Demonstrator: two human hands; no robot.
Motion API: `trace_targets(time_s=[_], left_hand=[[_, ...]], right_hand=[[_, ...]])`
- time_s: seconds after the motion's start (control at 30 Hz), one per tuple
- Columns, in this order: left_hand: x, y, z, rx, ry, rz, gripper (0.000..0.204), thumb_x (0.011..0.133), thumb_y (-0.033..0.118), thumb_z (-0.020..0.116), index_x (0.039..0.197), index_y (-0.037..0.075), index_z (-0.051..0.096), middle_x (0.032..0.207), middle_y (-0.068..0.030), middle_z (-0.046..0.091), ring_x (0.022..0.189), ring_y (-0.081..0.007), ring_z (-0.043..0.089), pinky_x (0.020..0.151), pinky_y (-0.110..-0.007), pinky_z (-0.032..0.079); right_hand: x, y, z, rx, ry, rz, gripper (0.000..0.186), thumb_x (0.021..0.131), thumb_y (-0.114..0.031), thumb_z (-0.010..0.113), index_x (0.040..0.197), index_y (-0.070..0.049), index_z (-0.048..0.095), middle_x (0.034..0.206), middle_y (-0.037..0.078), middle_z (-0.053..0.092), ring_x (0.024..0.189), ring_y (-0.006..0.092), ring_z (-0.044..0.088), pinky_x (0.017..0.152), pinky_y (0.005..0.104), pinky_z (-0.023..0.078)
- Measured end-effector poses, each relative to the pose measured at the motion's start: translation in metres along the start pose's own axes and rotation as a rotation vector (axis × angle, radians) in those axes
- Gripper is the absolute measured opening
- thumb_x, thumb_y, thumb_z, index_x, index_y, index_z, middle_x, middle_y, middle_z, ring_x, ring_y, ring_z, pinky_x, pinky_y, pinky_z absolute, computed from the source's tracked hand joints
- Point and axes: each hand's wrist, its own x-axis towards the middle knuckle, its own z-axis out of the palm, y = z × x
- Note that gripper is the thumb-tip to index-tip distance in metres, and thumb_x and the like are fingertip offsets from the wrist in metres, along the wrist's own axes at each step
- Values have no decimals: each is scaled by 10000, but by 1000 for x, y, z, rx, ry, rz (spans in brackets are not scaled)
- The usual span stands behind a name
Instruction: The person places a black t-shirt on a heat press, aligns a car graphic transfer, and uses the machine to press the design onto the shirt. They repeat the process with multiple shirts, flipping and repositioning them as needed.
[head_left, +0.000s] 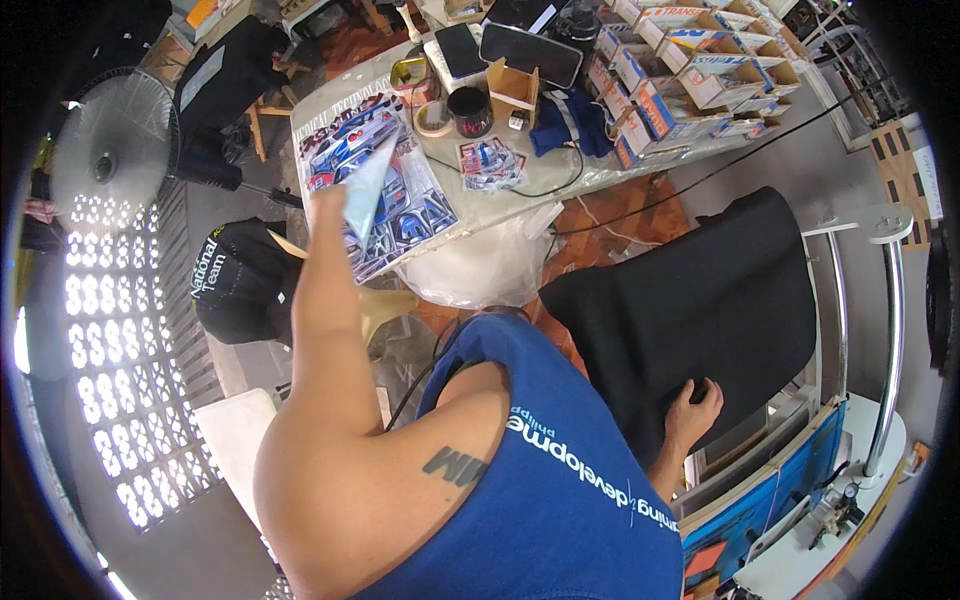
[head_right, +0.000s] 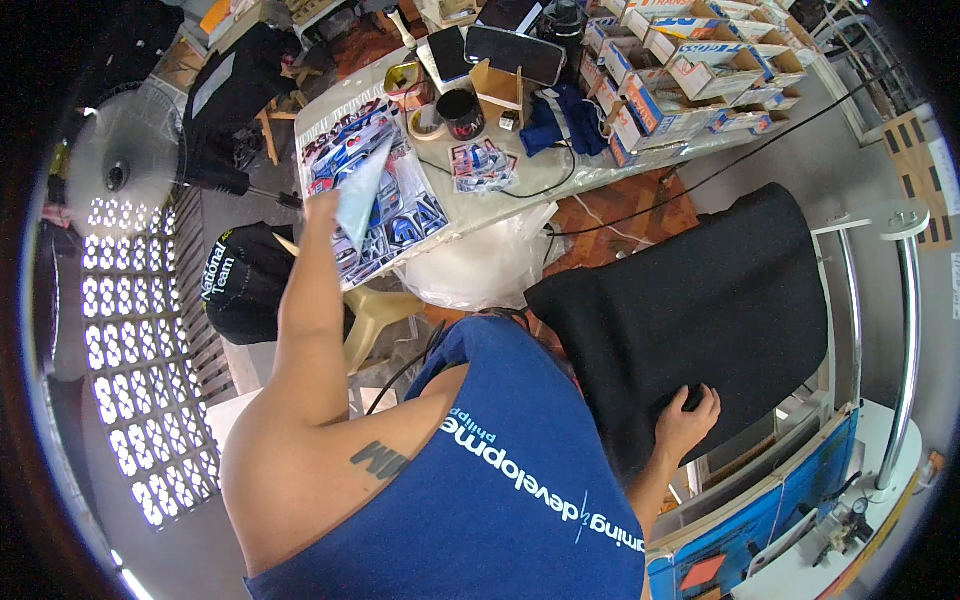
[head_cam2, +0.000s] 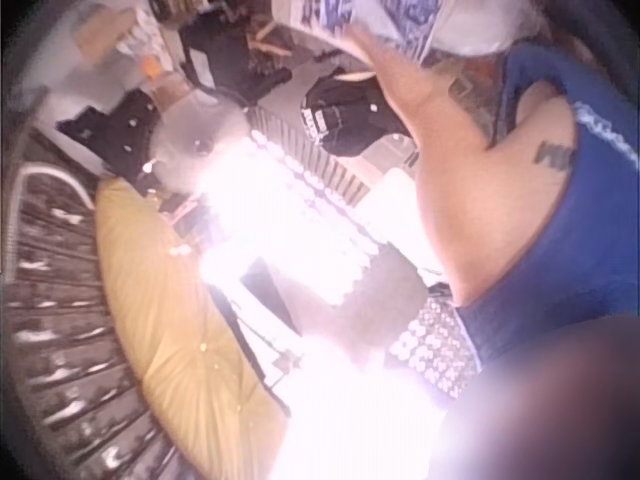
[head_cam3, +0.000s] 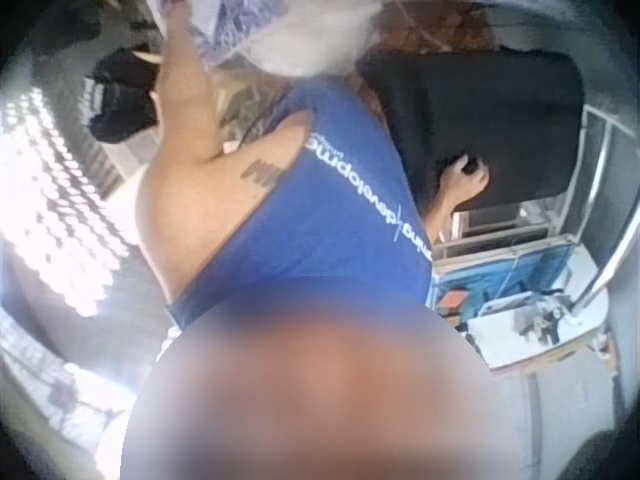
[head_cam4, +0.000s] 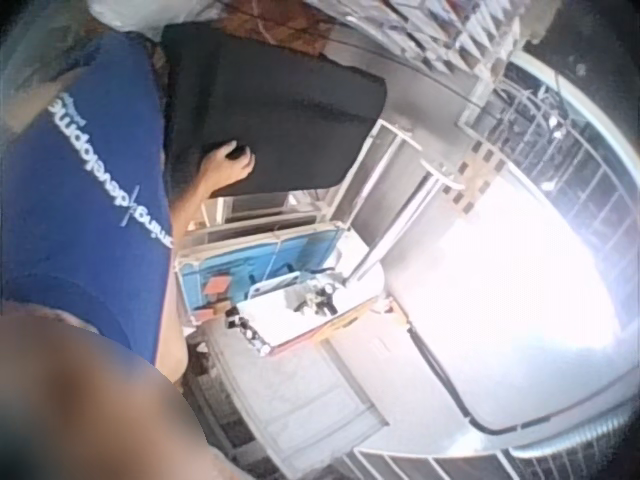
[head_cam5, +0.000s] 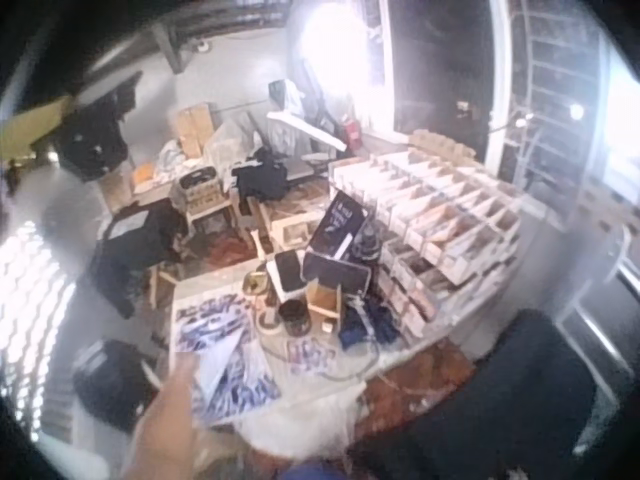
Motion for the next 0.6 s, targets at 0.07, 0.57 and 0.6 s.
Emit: trace_targets(time_s=[0.07, 0.57, 0.6], left_hand=[[-6, 12, -40, -304, -70, 15, 369, 922, 283, 711, 1233, 85, 700, 1197, -101, 708, 1092, -267, 670, 890, -532, 511], [47, 39, -86, 1225, 349, 478, 405, 1094, 271, 428, 1223, 28, 725, 1229, -123, 763, 1075, -313, 743, 884, -431, 591], [44, 52, -107, 1185, 520, 495, 398, 1104, 256, 428, 1213, 28, 736, 1215, -125, 769, 1094, -331, 736, 908, -410, 582]], right_hand=[[3, 4, -1, 27, 3, -6, 394, 967, -228, 699, 1286, 1, 667, 1442, 220, 578, 1347, 407, 532, 1151, 483, 420], [19, -18, -19, 169, 232, -188, 184, 958, -133, 715, 1090, -8, 744, 1246, 175, 710, 1167, 349, 663, 1025, 437, 511], [20, -23, -21, 210, 230, -177, 177, 962, -129, 714, 1090, -10, 745, 1228, 172, 718, 1146, 338, 679, 1004, 421, 527]])
